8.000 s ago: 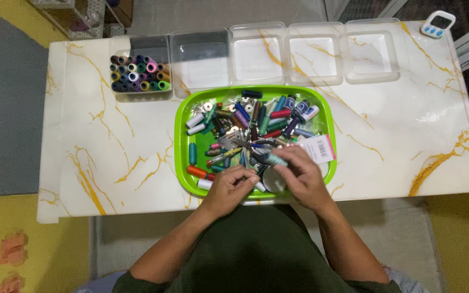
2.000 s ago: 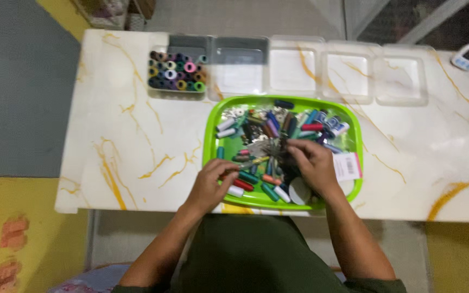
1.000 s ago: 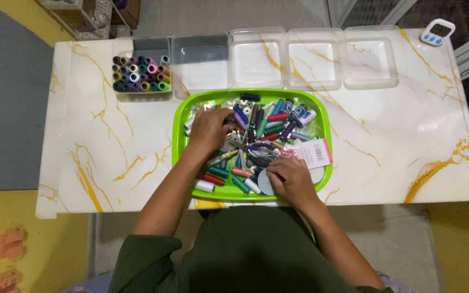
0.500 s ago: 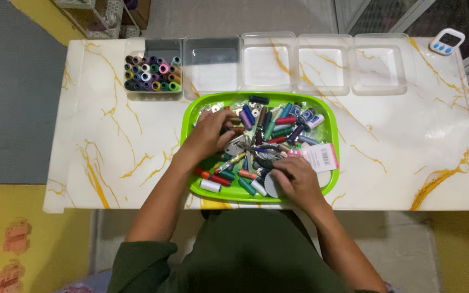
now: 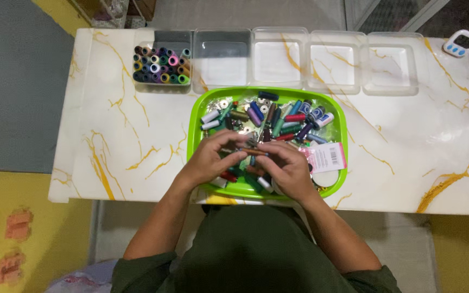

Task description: The person sorts small sewing kit items from a green tray into a clear plastic container. They pick up thread spools one by one, wind loose thread onto them, and place them into the container. The person handles thread spools, needles, and other small items, organizing them into the container.

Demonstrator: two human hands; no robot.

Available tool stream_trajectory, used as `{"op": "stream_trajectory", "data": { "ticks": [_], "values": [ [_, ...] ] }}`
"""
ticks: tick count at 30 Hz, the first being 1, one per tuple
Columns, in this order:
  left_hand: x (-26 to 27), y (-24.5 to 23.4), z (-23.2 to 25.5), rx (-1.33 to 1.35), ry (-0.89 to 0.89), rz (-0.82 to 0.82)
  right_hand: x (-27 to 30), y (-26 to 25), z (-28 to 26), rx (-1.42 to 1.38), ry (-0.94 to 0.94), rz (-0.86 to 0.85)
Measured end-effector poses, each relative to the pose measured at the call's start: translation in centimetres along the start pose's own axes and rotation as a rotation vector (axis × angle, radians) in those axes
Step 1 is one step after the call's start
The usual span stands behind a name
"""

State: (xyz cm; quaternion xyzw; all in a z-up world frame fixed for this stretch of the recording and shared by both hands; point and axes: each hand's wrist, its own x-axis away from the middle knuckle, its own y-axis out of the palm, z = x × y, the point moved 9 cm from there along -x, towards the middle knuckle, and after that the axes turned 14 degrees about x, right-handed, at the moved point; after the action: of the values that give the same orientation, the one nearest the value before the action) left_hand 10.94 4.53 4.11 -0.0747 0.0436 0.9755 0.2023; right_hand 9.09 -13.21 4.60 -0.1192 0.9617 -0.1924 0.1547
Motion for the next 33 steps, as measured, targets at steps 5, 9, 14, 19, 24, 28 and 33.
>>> {"op": "stream_trajectory", "data": {
  "ticks": [5, 9, 14, 19, 24, 28, 33],
  "values": [
    [0.7, 1.1, -0.9, -0.049, 0.088, -0.004, 0.8, -0.2, -1.0, 0.24, -0.072, 0.011],
    [1.1, 1.5, -1.0, -0.098, 0.141, 0.053, 1.3, -0.1, -0.9, 0.238, -0.064, 0.002],
    [3.1, 1.1, -1.6, -0.086, 0.165, 0.152, 2.3, -0.7, 2.2, -0.012, 0.079, 0.033],
    [7.3, -7.1, -3.3, 0.141, 0.139, 0.524, 3.4, -3.6, 6.6, -0.112, 0.282, 0.018],
    [18.1, -23.2, -0.9, 0.083, 0.179, 1.139, 4.8, -11.4, 7.7, -0.175, 0.184, 0.079],
    [27.2, -28.5, 0.6, -0.188, 0.012, 1.469, 6.0, -15.6, 8.4, -0.25, 0.139, 0.184],
    [29.9, -29.8, 4.2, -0.697, -0.011, 1.457, 5.6, -16.0, 8.3, -0.314, 0.141, 0.289]
  ]
}}
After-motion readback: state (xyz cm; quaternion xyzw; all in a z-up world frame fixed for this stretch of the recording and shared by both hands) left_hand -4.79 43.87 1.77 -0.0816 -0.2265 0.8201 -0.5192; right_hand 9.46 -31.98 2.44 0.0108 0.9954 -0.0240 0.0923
